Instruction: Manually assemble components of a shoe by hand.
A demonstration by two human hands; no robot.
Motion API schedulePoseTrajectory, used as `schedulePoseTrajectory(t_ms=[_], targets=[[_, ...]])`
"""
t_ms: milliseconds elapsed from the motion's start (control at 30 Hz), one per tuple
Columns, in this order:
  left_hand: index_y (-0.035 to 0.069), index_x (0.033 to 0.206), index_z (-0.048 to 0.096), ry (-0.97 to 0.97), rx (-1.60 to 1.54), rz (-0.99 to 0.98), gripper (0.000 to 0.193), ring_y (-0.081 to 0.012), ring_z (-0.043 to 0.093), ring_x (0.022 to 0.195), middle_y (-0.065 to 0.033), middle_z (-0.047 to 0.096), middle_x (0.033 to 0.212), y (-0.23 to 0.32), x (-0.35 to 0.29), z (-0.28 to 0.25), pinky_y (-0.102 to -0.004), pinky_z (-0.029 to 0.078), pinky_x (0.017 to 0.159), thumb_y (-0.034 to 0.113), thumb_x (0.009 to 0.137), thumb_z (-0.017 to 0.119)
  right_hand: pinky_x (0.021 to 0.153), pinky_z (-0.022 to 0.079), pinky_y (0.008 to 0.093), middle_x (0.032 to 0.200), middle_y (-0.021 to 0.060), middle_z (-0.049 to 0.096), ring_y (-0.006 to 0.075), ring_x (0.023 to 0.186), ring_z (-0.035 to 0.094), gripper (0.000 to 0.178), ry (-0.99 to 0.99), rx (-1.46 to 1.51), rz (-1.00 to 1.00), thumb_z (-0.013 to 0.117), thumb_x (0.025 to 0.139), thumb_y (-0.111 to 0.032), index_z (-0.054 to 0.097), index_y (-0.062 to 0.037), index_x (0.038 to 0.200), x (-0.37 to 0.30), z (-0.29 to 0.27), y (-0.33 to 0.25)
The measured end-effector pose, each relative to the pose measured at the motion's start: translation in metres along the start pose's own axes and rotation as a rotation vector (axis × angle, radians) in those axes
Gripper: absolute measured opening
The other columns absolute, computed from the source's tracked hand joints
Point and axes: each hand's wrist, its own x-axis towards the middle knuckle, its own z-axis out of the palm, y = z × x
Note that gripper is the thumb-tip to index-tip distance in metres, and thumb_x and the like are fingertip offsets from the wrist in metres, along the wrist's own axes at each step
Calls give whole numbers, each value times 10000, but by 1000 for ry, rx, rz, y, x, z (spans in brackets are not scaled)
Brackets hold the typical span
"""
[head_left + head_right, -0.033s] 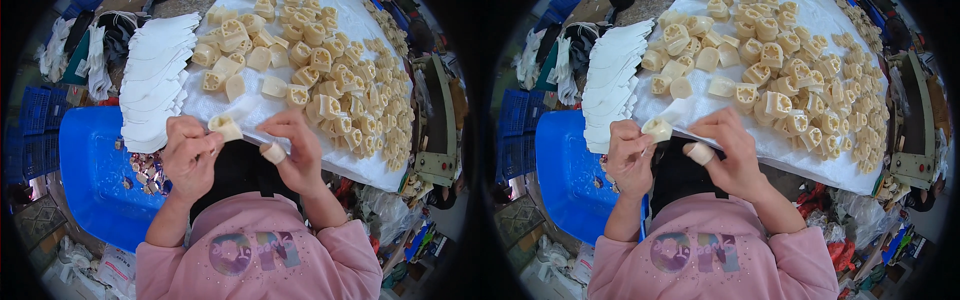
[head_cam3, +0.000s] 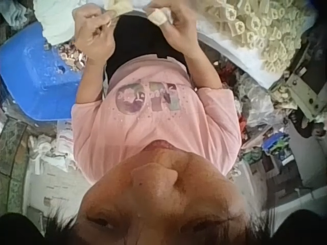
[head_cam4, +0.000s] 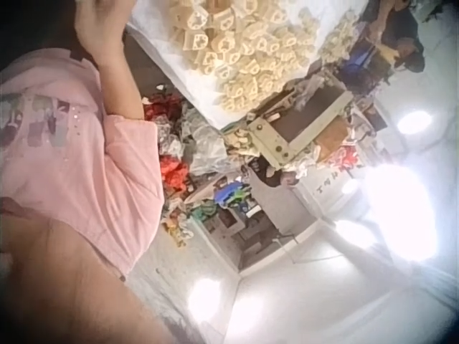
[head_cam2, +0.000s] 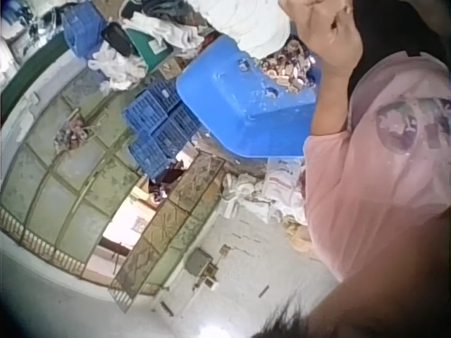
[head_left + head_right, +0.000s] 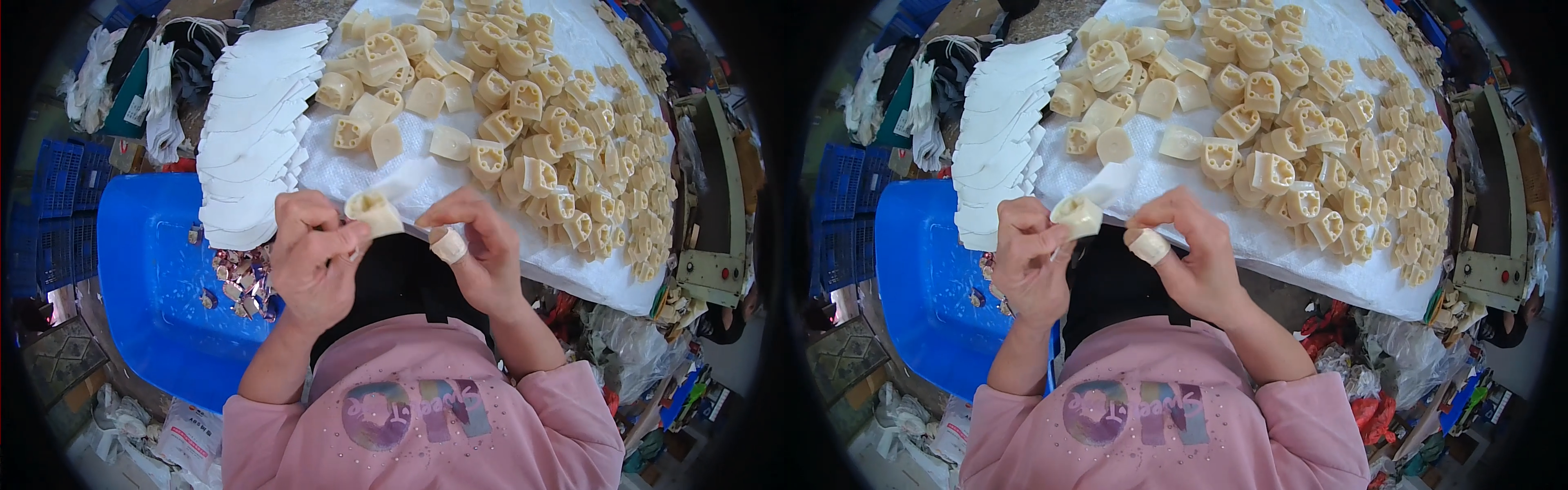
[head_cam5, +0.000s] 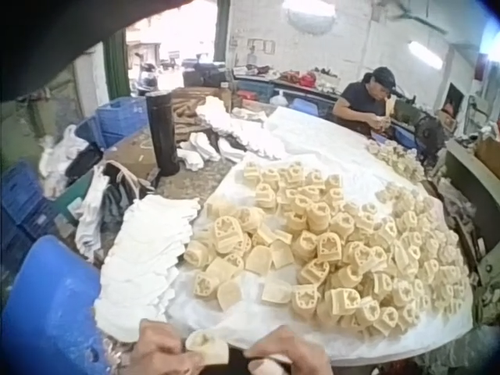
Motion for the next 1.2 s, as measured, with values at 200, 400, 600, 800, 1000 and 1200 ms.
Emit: schedulePoseTrajectory(t_ms=[200, 400, 600, 800, 1000, 1200], targets=[[56, 885, 559, -9, -169, 64, 257, -272, 545, 850, -129, 560, 931, 10, -1, 13, -330, 459, 707, -93, 701, 661, 854, 467, 299, 983, 103, 596, 160, 937, 589, 242, 151, 546, 274, 506, 942, -159, 483, 25, 1097, -13, 18, 5], [-22, 853, 561, -146, 37, 215, 260, -257, 589, 754, -157, 596, 916, 6, -4, 20, -318, 466, 601, -129, 629, 638, 850, 506, 319, 1025, 122, 588, 182, 961, 588, 215, 201, 526, 280, 433, 969, -133, 516, 39, 1068, -17, 14, 3], [-31, 806, 566, -225, 239, 251, 202, -225, 509, 652, -128, 563, 872, 14, 3, 26, -308, 387, 524, -76, 622, 638, 831, 504, 310, 1029, 129, 606, 173, 939, 599, 204, 189, 455, 216, 430, 955, -101, 541, 39, 1053, -13, 17, 0], [-20, 832, 549, -297, 352, 234, 220, -242, 506, 641, -130, 560, 873, 10, 0, 26, -322, 398, 530, -88, 641, 634, 701, 487, 298, 875, 144, 628, 219, 823, 636, 201, 49, -52, 153, 469, 918, -116, 563, 28, 1023, -5, 8, -2], [3, 805, 516, -170, -297, -299, 161, -267, 622, 831, -137, 621, 923, 7, -8, 20, -323, 500, 696, -116, 741, 603, 822, 482, 305, 983, 113, 630, 175, 920, 607, 303, -212, 453, 251, 501, 935, -240, 574, 26, 1061, 14, -20, 13], [-1, 756, 474, -307, -308, -92, 178, -290, 624, 859, -152, 622, 928, 9, -4, 22, -345, 511, 721, -136, 730, 587, 806, 505, 276, 974, 78, 609, 135, 889, 602, 449, -341, 590, 528, 785, 695, -125, 572, 5, 1068, 24, -26, 13]])
